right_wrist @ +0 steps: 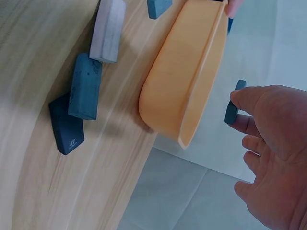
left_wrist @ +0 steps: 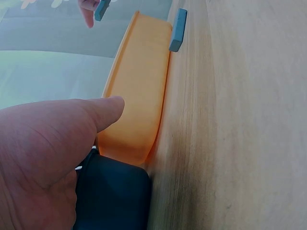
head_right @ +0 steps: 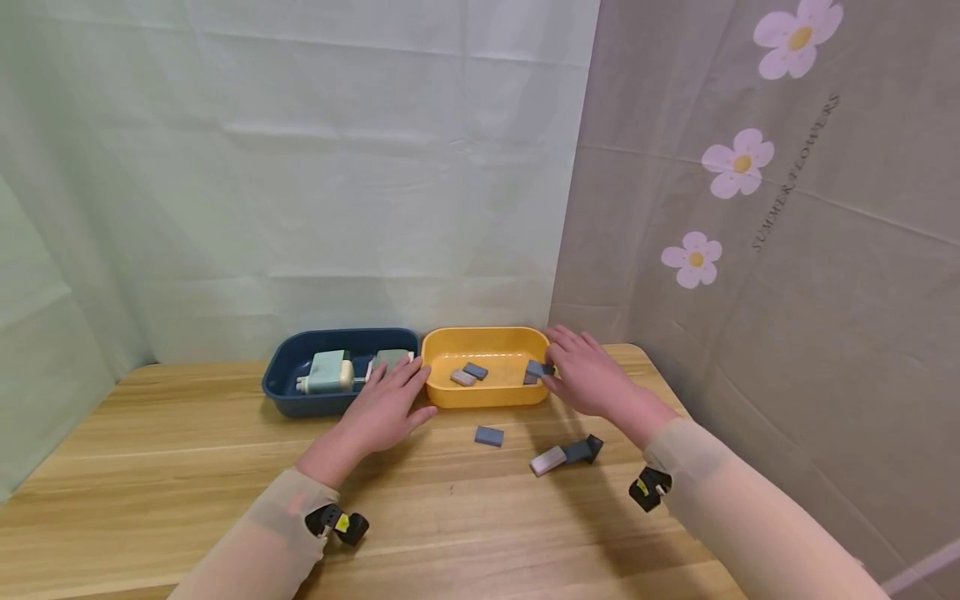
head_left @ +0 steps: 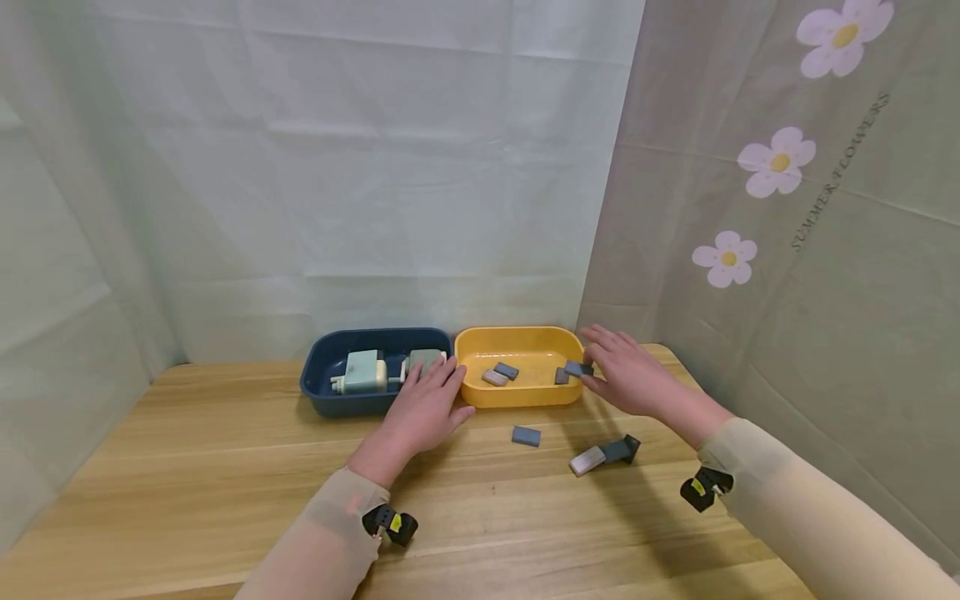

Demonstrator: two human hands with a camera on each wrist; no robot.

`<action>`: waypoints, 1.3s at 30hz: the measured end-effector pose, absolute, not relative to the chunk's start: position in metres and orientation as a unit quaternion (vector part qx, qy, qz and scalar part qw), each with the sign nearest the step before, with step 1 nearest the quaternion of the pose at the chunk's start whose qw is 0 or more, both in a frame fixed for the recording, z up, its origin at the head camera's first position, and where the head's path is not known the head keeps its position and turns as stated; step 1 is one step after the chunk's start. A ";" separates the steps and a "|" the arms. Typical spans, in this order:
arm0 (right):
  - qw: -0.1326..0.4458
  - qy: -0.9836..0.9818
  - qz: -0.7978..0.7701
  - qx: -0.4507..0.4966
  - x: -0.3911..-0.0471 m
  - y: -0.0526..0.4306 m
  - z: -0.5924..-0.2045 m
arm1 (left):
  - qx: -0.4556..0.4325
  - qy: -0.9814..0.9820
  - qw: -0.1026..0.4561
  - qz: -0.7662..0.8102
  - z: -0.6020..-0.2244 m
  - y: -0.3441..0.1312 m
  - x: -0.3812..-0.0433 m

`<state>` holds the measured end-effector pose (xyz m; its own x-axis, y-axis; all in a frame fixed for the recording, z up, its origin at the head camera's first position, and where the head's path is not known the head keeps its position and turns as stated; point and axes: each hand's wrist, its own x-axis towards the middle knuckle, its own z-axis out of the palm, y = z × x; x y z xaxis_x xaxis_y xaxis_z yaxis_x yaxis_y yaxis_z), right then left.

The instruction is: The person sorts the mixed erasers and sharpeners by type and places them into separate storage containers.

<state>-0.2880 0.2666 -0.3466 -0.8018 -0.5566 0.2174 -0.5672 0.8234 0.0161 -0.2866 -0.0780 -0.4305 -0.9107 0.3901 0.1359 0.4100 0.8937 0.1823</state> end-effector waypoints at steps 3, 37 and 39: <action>0.101 -0.951 0.025 0.291 -0.292 0.264 -0.346 | -0.206 -0.972 0.049 -0.104 -0.431 -0.078 -0.287; 0.064 -0.964 0.024 0.256 -0.325 0.248 -0.355 | -0.210 -0.970 0.053 -0.114 -0.431 -0.078 -0.286; 0.063 -0.965 0.026 0.254 -0.326 0.245 -0.355 | -0.208 -0.970 0.052 -0.117 -0.430 -0.078 -0.286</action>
<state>-0.3264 0.2454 -0.3548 -0.8629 -0.4869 0.1352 -0.4935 0.8695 -0.0186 -0.2856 -0.0781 -0.4305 -0.9076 0.3921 0.1500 0.4165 0.8858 0.2045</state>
